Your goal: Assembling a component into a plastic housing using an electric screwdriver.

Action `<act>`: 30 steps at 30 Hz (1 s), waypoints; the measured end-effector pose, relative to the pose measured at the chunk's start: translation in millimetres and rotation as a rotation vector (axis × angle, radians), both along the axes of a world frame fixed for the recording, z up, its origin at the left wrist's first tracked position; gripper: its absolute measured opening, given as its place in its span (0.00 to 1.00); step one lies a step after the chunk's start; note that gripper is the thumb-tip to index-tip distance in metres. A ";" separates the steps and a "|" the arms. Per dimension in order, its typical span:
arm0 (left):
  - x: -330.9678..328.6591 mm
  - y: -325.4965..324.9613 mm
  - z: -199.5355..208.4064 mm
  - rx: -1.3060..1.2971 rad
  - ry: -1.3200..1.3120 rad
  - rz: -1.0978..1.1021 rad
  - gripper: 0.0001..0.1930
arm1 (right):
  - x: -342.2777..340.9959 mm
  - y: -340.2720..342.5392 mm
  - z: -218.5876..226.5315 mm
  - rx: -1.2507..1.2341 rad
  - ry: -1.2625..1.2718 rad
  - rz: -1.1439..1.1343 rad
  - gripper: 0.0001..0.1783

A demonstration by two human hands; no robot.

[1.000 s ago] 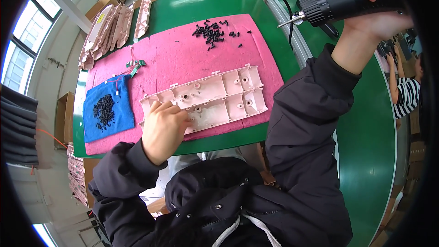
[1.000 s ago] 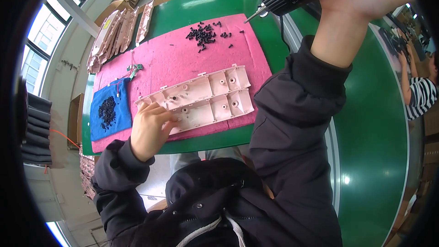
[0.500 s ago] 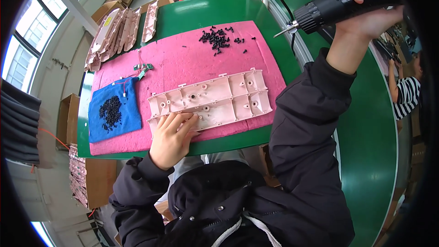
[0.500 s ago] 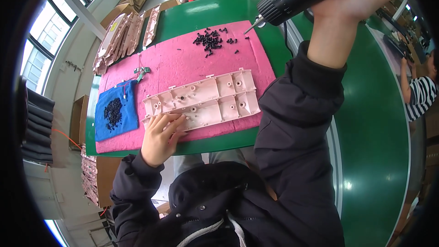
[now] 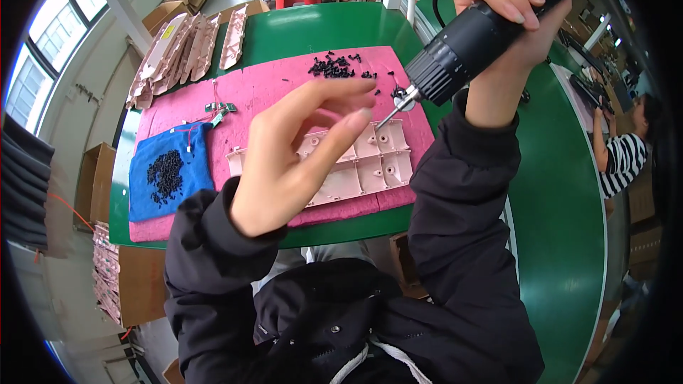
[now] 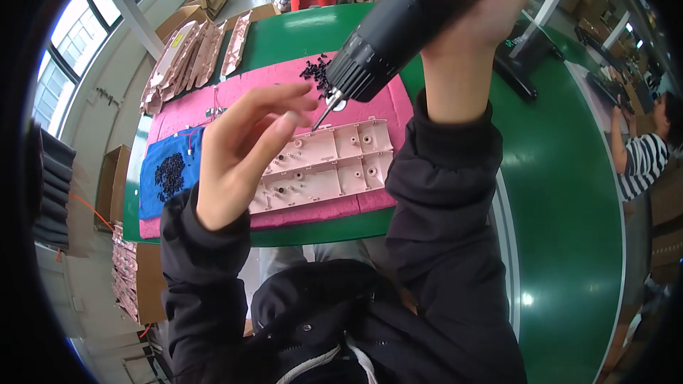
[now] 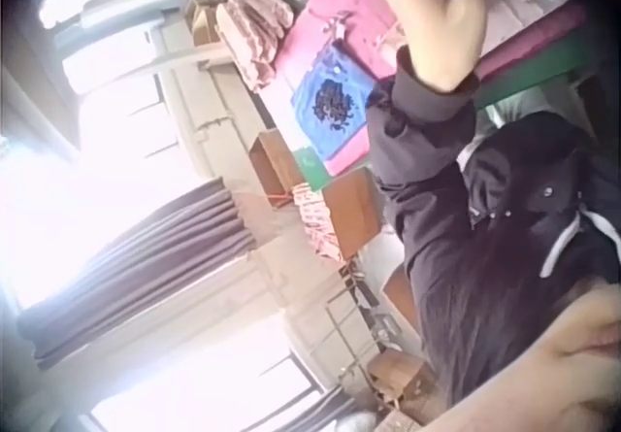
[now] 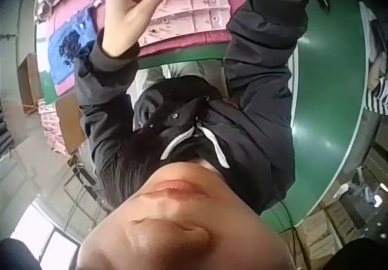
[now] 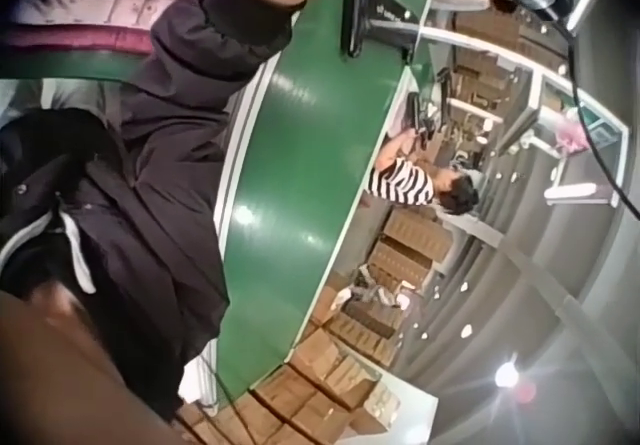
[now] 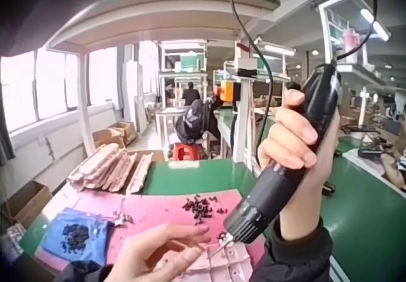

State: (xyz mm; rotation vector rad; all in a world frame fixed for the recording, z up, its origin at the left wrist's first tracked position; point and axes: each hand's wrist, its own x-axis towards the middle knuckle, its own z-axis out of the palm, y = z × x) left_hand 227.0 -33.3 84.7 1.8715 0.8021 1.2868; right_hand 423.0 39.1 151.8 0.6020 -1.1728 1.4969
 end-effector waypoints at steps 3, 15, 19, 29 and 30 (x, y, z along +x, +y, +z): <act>-1.0 7.3 -5.2 -0.253 -0.166 -0.126 0.08 | -11.8 -3.0 -6.1 0.011 -0.002 0.036 0.22; -13.1 30.9 -41.5 -0.559 -0.486 -0.500 0.06 | -23.1 -8.6 -10.9 0.072 -0.096 -0.068 0.12; -15.6 24.4 -38.7 -0.481 -0.428 -0.430 0.05 | -24.4 -7.7 -12.7 0.119 -0.071 -0.070 0.11; -18.0 30.8 -46.4 -0.033 -0.318 -0.321 0.04 | -33.4 -9.7 -16.4 0.085 -0.063 -0.062 0.12; -16.6 31.6 -44.0 -0.031 -0.317 -0.324 0.04 | -31.3 -9.5 -15.4 0.083 -0.062 -0.063 0.12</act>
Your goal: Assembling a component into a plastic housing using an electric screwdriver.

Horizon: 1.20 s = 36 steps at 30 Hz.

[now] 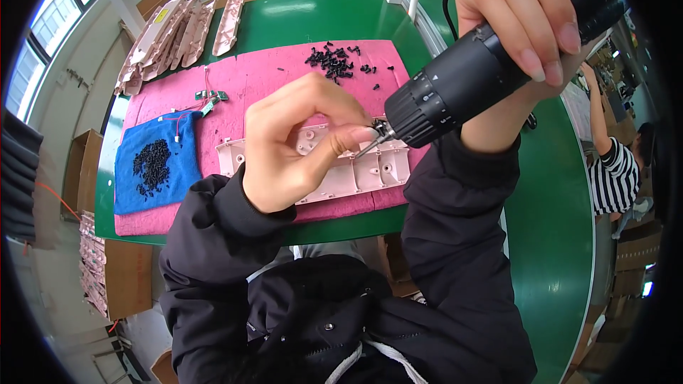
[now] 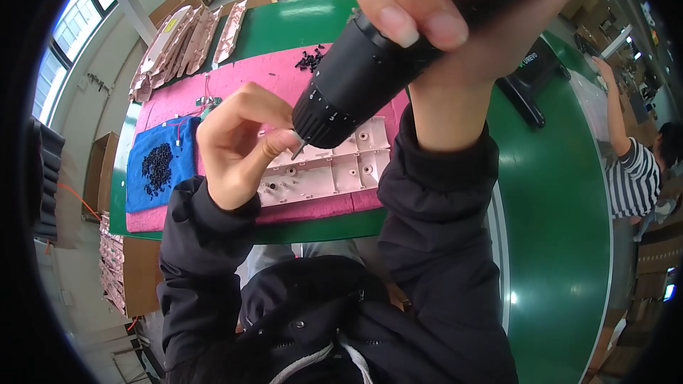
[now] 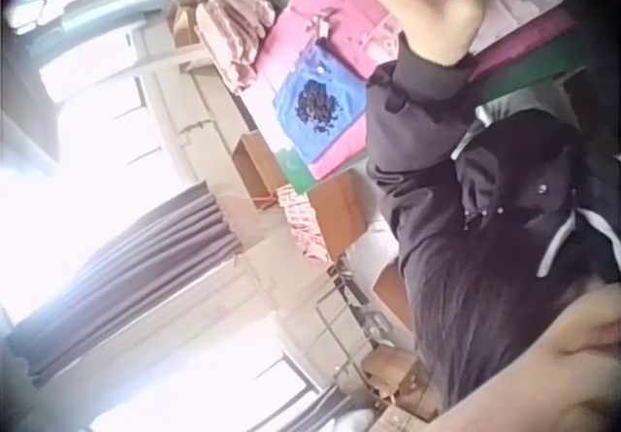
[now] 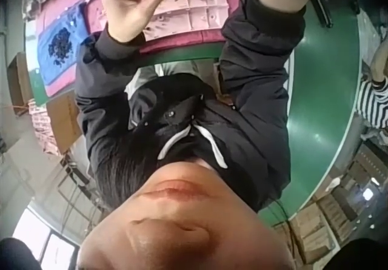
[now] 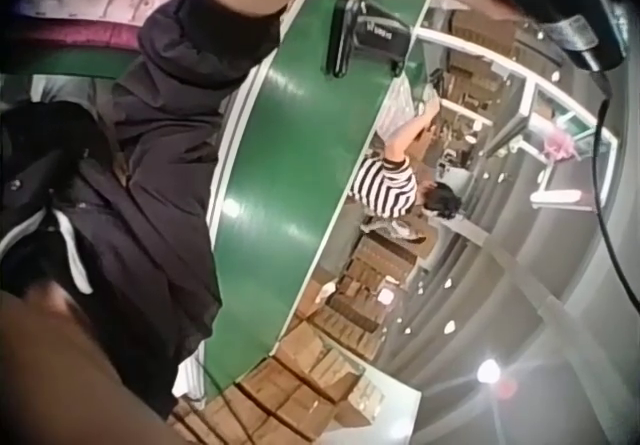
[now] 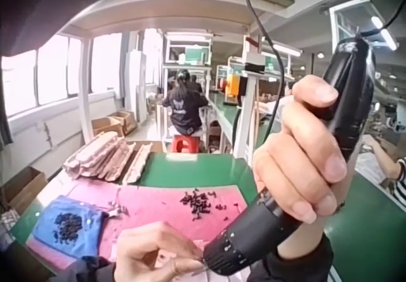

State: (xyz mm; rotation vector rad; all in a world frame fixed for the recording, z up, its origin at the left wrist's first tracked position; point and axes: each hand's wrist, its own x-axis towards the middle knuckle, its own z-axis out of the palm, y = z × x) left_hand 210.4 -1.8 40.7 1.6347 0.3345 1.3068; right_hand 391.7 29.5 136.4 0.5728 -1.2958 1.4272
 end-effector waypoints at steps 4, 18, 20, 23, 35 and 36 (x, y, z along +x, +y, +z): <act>15.8 4.6 16.7 0.704 0.235 0.442 0.06 | 11.7 -5.9 12.8 0.008 0.024 -0.071 0.19; 100.9 -7.9 19.5 -0.235 -0.080 0.212 0.03 | 94.8 -10.5 37.3 -0.237 0.138 -0.170 0.59; 105.3 -6.1 17.2 -0.254 -0.084 0.252 0.03 | 96.0 -9.6 35.7 -0.255 0.103 -0.271 0.58; 106.2 -6.1 14.3 -0.296 -0.121 0.194 0.03 | 98.9 -1.2 32.4 -0.188 0.070 -0.302 0.56; 76.5 6.8 1.8 -0.317 -0.201 0.136 0.05 | 64.0 10.6 26.5 -0.047 0.020 -0.237 0.53; 73.5 6.0 1.9 -0.316 -0.199 0.156 0.05 | 58.6 7.3 24.4 -0.044 0.019 -0.231 0.53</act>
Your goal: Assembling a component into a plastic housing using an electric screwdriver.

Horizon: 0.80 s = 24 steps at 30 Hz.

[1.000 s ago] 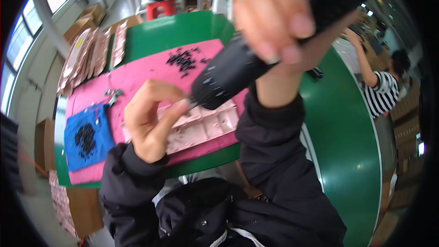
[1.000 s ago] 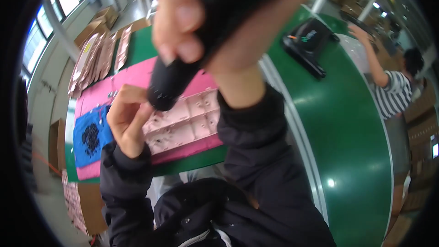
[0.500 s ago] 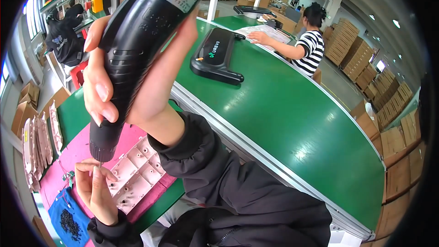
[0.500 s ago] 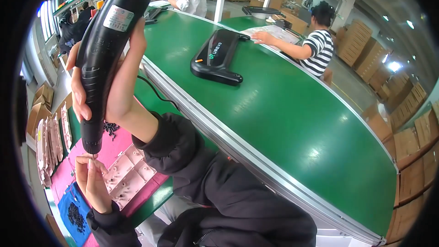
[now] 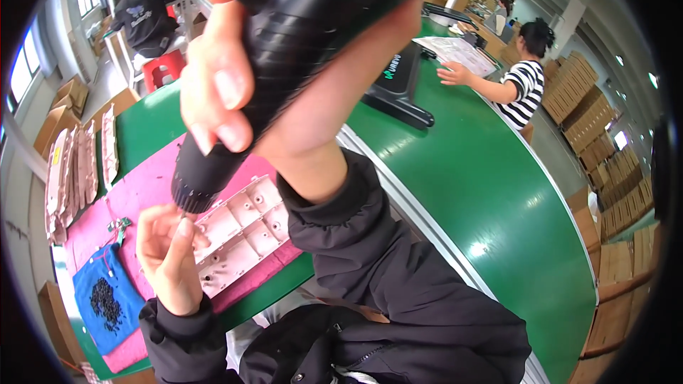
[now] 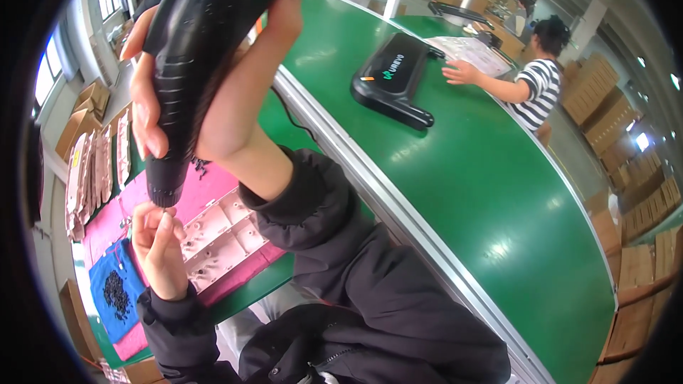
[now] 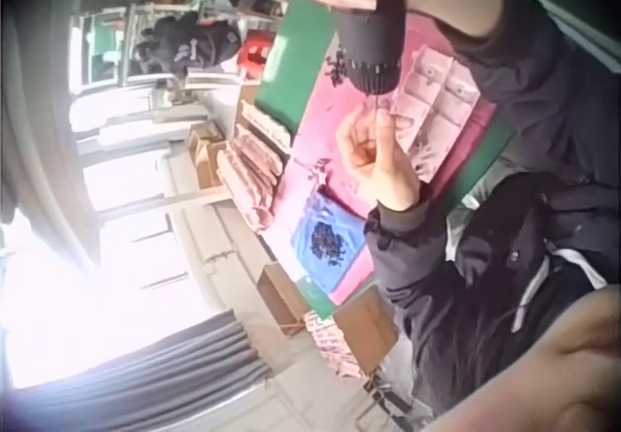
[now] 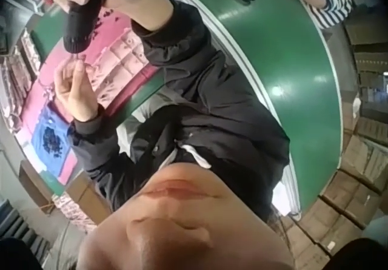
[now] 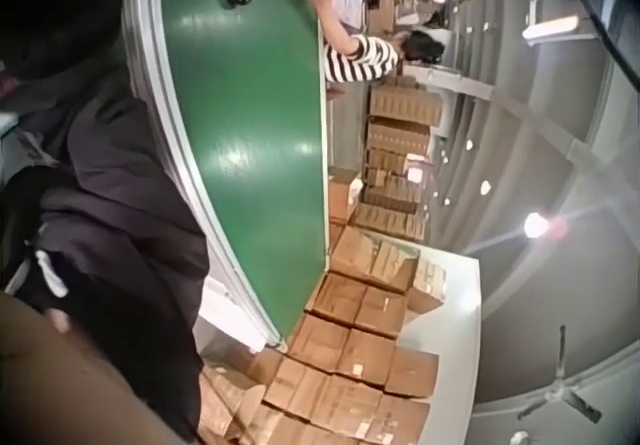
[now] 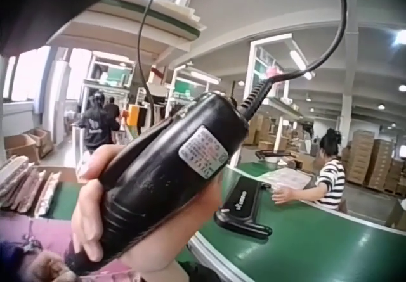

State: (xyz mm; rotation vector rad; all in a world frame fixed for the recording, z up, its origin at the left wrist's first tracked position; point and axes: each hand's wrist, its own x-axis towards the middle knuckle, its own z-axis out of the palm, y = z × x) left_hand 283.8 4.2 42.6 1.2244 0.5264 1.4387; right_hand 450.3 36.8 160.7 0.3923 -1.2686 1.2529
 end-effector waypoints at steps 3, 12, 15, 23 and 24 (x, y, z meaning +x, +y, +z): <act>-4.2 -3.6 0.5 -0.076 -0.060 0.001 0.06 | -6.4 -5.0 -1.1 0.012 -0.005 0.007 0.53; -22.3 -7.9 9.9 -0.054 0.052 0.090 0.07 | -23.1 -5.4 3.4 0.074 -0.019 -0.020 0.52; -24.8 -7.5 11.7 -0.104 0.059 0.110 0.07 | -25.5 -5.8 6.3 0.095 -0.021 -0.039 0.51; -38.9 -12.4 4.2 -0.235 -0.238 -0.173 0.07 | -25.3 -7.5 8.2 0.157 -0.031 -0.003 0.47; -40.3 -12.7 4.0 -0.238 -0.237 -0.165 0.07 | -25.3 -7.9 8.3 0.164 -0.036 -0.006 0.46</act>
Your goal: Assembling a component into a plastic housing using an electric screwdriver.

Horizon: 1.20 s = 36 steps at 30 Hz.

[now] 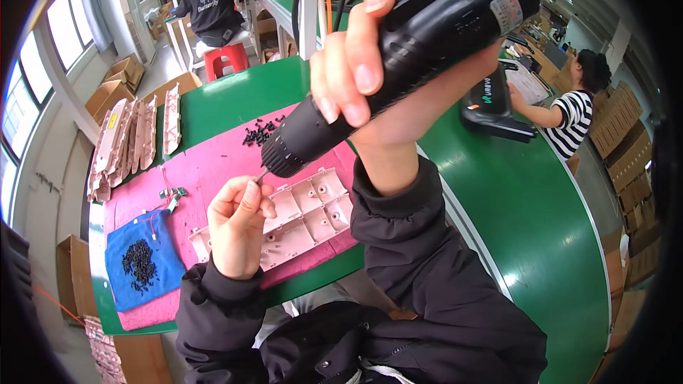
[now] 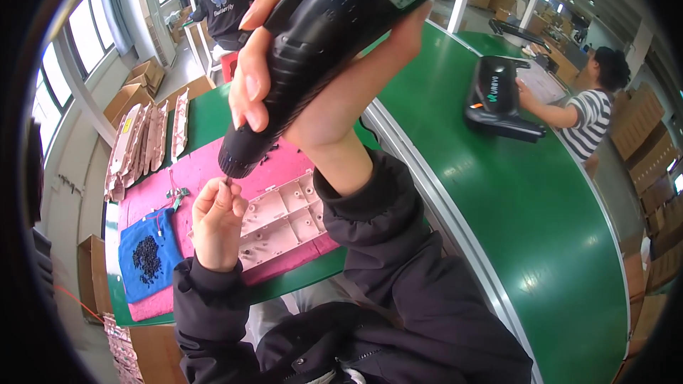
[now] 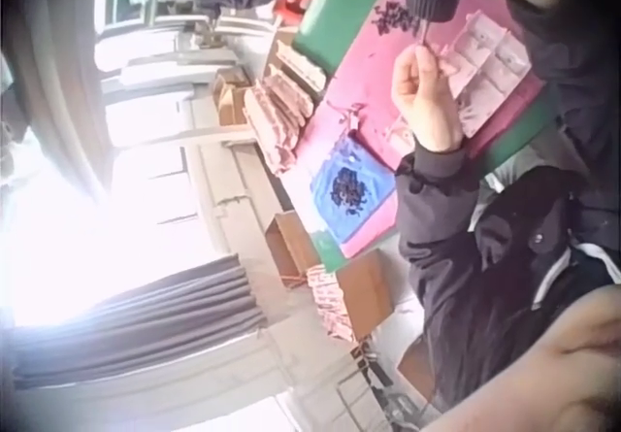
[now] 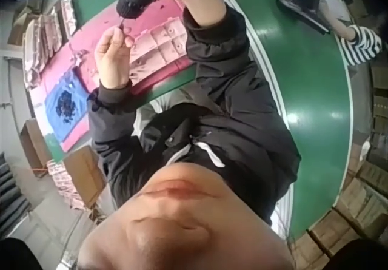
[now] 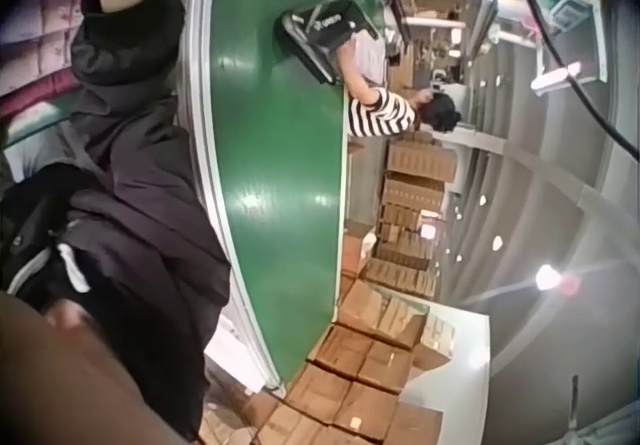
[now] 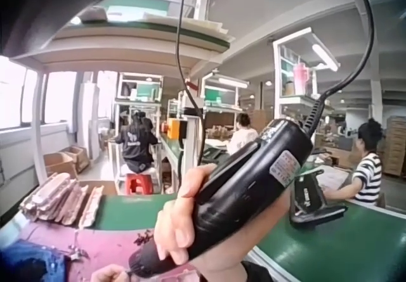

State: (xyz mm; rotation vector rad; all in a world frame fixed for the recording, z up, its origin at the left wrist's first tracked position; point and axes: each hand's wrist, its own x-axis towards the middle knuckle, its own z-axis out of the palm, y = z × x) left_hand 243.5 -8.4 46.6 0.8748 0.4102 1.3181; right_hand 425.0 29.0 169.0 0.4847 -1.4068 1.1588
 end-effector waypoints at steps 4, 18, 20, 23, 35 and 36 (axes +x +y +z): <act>-1.8 4.9 2.1 -0.022 -0.050 -0.015 0.07 | -16.7 -14.4 -1.0 -0.161 0.065 -0.220 0.48; -20.3 2.6 -7.8 0.071 0.041 -0.031 0.07 | -12.9 11.0 -7.6 0.244 -0.138 0.064 0.39; -20.3 1.6 -7.2 0.075 0.047 -0.036 0.08 | -12.2 10.7 -8.1 0.238 -0.130 0.074 0.39; -19.9 -0.6 -3.3 0.086 0.097 0.003 0.08 | -14.6 8.9 -6.5 0.238 -0.146 0.076 0.38; -124.1 81.9 -2.3 0.785 1.843 0.684 0.20 | -15.7 -25.2 -6.9 -0.086 -0.039 -0.225 0.44; -153.8 95.5 -19.2 0.807 1.941 0.596 0.19 | -17.6 -26.3 -3.0 -0.094 0.009 -0.178 0.44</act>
